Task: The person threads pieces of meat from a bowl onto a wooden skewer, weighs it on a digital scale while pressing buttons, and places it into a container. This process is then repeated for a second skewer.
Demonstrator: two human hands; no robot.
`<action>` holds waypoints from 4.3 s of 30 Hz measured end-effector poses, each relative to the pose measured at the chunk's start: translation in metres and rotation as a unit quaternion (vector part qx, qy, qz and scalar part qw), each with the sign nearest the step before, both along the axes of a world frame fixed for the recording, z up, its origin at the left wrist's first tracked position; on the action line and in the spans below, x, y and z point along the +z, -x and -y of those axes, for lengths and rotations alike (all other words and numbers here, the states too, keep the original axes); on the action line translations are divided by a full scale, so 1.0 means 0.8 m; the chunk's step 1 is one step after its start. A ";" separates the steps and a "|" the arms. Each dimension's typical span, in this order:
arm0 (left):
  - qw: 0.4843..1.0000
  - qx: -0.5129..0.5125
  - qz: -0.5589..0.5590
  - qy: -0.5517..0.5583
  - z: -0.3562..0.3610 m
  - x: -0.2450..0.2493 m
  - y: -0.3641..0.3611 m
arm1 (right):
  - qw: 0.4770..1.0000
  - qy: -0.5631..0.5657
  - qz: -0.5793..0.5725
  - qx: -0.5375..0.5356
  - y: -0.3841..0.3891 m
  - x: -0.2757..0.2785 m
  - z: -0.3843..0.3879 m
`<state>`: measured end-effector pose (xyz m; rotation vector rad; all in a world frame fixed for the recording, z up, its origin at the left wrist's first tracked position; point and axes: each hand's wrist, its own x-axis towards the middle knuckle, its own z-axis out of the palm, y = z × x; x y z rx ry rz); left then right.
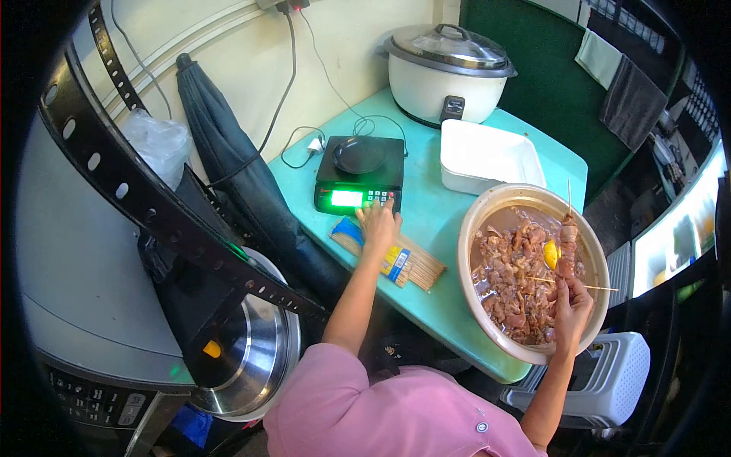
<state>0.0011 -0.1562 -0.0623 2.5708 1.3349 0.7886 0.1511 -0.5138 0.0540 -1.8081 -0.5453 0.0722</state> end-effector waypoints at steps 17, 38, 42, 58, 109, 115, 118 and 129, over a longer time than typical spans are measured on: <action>0.999 0.005 0.006 -0.052 0.005 0.000 -0.002 | 1.000 0.011 0.006 0.009 -0.002 -0.001 0.001; 0.999 0.004 -0.011 -0.044 0.004 -0.008 0.003 | 1.000 -0.001 0.019 0.013 0.000 0.001 0.001; 0.999 0.004 -0.010 -0.040 0.003 -0.009 0.003 | 1.000 0.003 0.015 0.017 -0.001 0.000 0.002; 1.000 -0.003 0.008 -0.013 0.000 -0.010 0.005 | 1.000 0.019 0.013 0.012 -0.001 0.000 0.001; 0.932 -0.358 0.064 -0.005 0.154 0.157 -0.129 | 0.996 -0.007 0.086 -0.033 -0.011 -0.006 0.010; 0.900 -0.415 -0.105 0.084 0.151 0.159 -0.181 | 0.998 -0.053 -0.009 -0.011 -0.008 0.001 0.011; 0.909 -0.383 -0.156 0.055 0.152 0.150 -0.199 | 0.998 -0.066 -0.021 -0.001 -0.005 0.007 0.010; 0.908 -0.388 -0.107 0.117 0.165 0.128 -0.217 | 0.999 -0.050 -0.021 -0.005 -0.006 0.005 0.010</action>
